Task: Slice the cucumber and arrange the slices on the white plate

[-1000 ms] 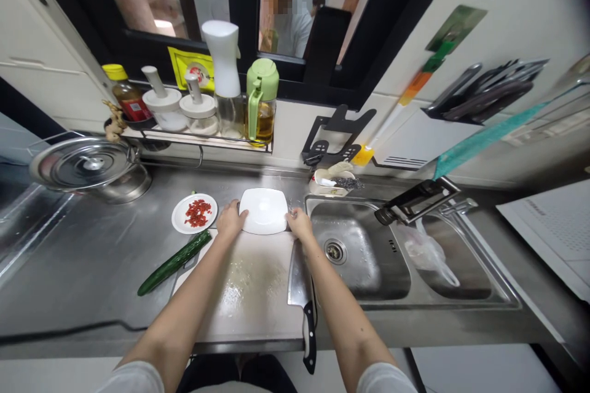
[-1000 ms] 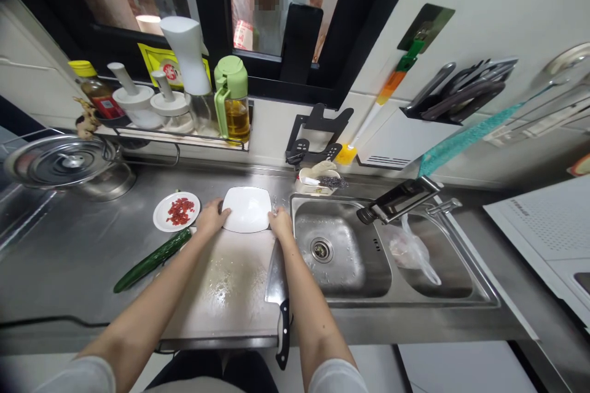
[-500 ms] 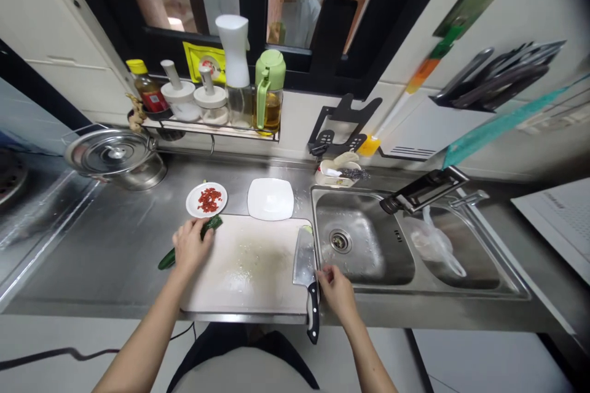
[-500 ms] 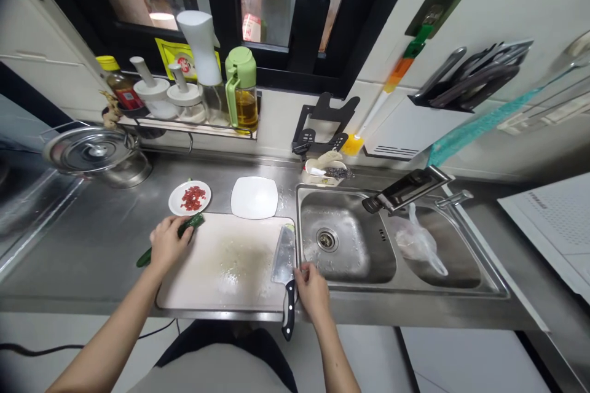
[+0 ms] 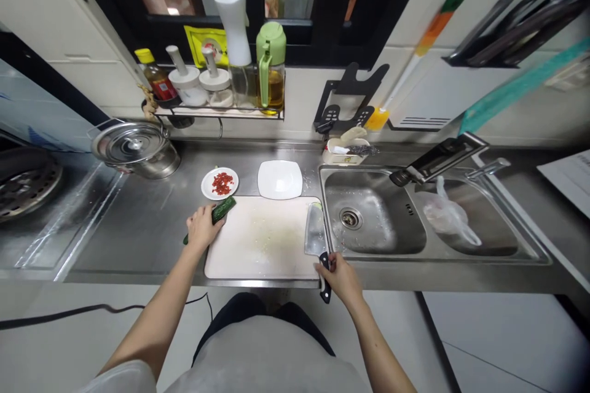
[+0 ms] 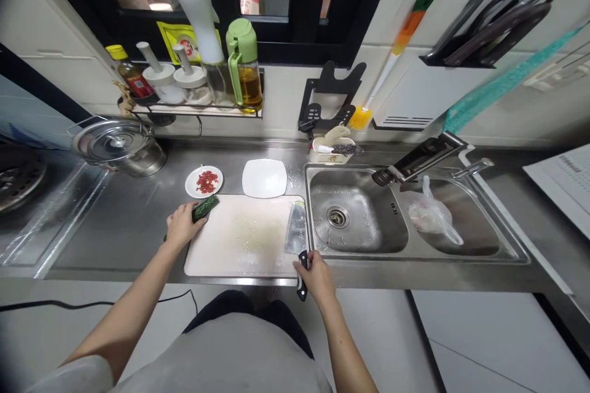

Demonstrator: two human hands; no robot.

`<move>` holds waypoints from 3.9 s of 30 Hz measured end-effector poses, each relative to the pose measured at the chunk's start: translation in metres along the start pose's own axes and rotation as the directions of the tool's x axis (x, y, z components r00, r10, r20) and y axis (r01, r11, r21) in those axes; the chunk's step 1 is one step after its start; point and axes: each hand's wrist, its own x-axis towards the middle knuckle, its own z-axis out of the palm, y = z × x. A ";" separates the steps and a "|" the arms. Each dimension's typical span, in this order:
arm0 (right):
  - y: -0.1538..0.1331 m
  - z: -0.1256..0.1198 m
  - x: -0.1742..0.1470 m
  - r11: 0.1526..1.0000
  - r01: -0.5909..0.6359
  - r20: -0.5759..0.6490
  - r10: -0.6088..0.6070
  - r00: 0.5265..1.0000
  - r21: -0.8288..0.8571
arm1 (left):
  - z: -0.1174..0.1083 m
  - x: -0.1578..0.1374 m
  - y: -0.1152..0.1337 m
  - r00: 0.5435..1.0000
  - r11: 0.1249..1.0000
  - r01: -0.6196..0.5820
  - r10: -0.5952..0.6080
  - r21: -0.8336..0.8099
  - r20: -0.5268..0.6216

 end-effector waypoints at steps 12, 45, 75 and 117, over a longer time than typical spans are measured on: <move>-0.014 0.010 -0.003 0.987 -0.148 -0.062 0.144 0.988 -0.070 | -0.006 -0.009 -0.002 0.997 0.997 -0.073 0.074 -0.035 0.015; -0.047 0.011 -0.005 0.983 0.025 0.032 -0.020 0.999 -0.182 | 0.011 -0.070 0.042 0.853 0.858 -0.477 0.504 -0.187 0.138; -0.124 0.032 -0.041 0.881 0.406 0.258 -0.344 0.903 -0.243 | 0.035 -0.059 0.034 0.718 0.715 -0.696 0.692 -0.063 -0.074; -0.142 0.026 -0.030 0.882 0.416 0.405 -0.304 0.862 -0.223 | 0.040 -0.056 0.032 0.731 0.715 -0.681 0.674 -0.155 -0.105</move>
